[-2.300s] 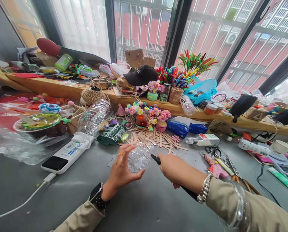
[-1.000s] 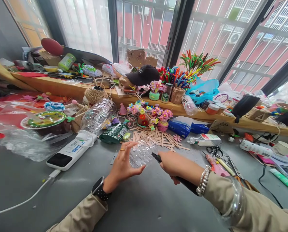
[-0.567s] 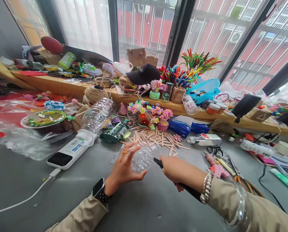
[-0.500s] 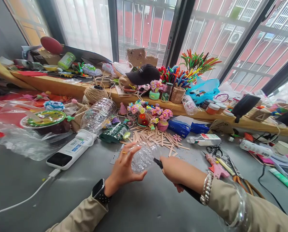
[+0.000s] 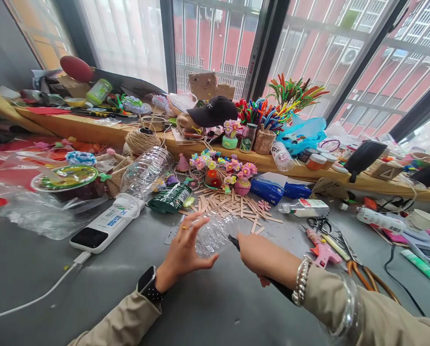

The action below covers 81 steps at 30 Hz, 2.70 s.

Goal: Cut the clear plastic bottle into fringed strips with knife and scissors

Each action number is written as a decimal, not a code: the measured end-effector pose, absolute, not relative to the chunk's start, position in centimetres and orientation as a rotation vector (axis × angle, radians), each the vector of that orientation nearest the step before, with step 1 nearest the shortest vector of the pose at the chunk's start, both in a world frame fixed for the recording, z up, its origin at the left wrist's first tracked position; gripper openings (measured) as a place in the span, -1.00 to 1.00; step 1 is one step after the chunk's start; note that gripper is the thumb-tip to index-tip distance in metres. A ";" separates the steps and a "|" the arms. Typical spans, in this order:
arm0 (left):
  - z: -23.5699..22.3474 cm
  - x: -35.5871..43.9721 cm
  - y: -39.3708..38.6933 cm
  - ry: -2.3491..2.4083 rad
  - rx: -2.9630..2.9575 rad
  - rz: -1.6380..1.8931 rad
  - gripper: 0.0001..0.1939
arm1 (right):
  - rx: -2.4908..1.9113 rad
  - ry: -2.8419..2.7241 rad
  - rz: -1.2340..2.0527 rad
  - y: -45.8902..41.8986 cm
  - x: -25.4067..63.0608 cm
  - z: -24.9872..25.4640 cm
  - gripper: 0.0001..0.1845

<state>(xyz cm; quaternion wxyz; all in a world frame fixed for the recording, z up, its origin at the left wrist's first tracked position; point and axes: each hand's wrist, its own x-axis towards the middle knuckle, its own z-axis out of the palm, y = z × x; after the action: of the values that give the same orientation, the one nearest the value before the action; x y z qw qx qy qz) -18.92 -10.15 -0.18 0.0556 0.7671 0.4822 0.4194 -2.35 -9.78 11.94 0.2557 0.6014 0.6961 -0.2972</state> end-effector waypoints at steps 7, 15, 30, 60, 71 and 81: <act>-0.2 -19.0 -10.1 1.441 2.312 1.277 -0.26 | 1.649 1.906 -0.900 -9.5 -1.6 11.3 -0.66; 0.0 -19.0 -9.8 1.481 2.210 1.288 -0.26 | 1.645 1.959 -0.900 -9.0 -1.4 11.1 -0.69; -0.4 -19.1 -9.8 1.460 2.290 1.285 -0.25 | 1.588 1.939 -0.946 -8.7 -1.3 11.0 -0.69; -0.8 -20.2 -8.3 1.448 1.826 1.210 -0.35 | 1.570 1.963 -1.096 -7.3 -1.2 13.4 -0.82; -0.4 -19.9 -9.0 1.380 2.233 1.268 -0.17 | 1.624 1.977 -0.906 -7.3 -2.1 13.0 -0.77; -0.8 -18.9 -9.5 1.503 2.312 1.306 -0.27 | 1.568 1.917 -0.986 -7.5 -1.0 12.8 -0.76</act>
<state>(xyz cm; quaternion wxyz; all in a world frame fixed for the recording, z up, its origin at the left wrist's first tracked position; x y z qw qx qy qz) -18.87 -9.49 -0.77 0.0453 0.7569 0.4921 0.4276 -0.96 -7.54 12.81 0.2360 0.5716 0.6988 -0.3594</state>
